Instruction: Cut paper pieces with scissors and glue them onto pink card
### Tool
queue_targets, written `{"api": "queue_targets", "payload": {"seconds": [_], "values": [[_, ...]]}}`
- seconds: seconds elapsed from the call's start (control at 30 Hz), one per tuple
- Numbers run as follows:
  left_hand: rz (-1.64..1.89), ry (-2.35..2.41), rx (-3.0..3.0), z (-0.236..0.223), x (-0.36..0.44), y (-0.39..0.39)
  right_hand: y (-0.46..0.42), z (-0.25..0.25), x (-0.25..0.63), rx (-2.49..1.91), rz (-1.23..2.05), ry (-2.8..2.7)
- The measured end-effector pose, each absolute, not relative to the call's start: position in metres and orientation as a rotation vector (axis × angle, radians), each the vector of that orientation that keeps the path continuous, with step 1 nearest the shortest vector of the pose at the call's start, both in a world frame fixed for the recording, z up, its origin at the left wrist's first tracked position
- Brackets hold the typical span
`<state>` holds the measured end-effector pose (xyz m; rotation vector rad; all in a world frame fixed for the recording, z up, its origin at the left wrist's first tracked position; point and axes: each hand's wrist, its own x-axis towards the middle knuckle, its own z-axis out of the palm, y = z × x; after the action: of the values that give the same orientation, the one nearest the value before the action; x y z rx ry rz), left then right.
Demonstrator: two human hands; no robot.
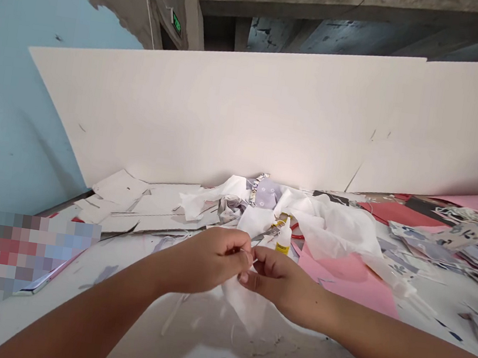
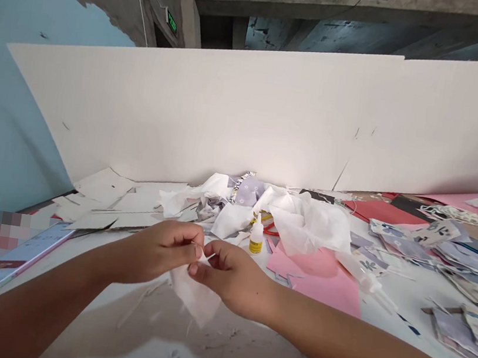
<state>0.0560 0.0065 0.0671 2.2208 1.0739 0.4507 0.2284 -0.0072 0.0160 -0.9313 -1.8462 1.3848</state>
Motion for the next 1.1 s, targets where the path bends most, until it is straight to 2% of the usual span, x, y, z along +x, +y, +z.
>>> {"api": "queue_targets", "payload": {"seconds": [0.1, 0.17, 0.27, 0.33, 0.43, 0.67, 0.9, 1.1], "values": [[0.483, 1.133, 2.445, 0.074, 0.053, 0.001, -0.015, 0.021, 0.226, -0.885, 1.42, -1.902], [0.501, 1.173, 2.545, 0.078, 0.048, 0.005, -0.015, 0.024, 0.226, -0.865, 1.563, -1.92], [0.577, 1.258, 2.514, 0.082, 0.039, 0.015, -0.007, 0.028, 0.231, -0.888, 1.825, -1.964], [0.625, 1.319, 2.392, 0.083, 0.034, 0.021, 0.0, 0.028, 0.238, -0.996, 1.857, -1.999], [0.624, 1.307, 2.229, 0.082, 0.032, 0.023, 0.007, 0.025, 0.246, -1.109, 1.712, -1.969], [0.727, 1.163, 2.227, 0.083, 0.038, 0.018, 0.008, 0.016, 0.237, -0.875, 1.583, -1.638], [0.775, 1.256, 2.093, 0.079, 0.03, 0.034, 0.02, 0.052, 0.262, -1.08, 1.103, -1.803], [0.68, 1.151, 1.988, 0.061, 0.041, 0.041, 0.028, 0.058, 0.276, -1.292, 0.932, -1.916]]}}
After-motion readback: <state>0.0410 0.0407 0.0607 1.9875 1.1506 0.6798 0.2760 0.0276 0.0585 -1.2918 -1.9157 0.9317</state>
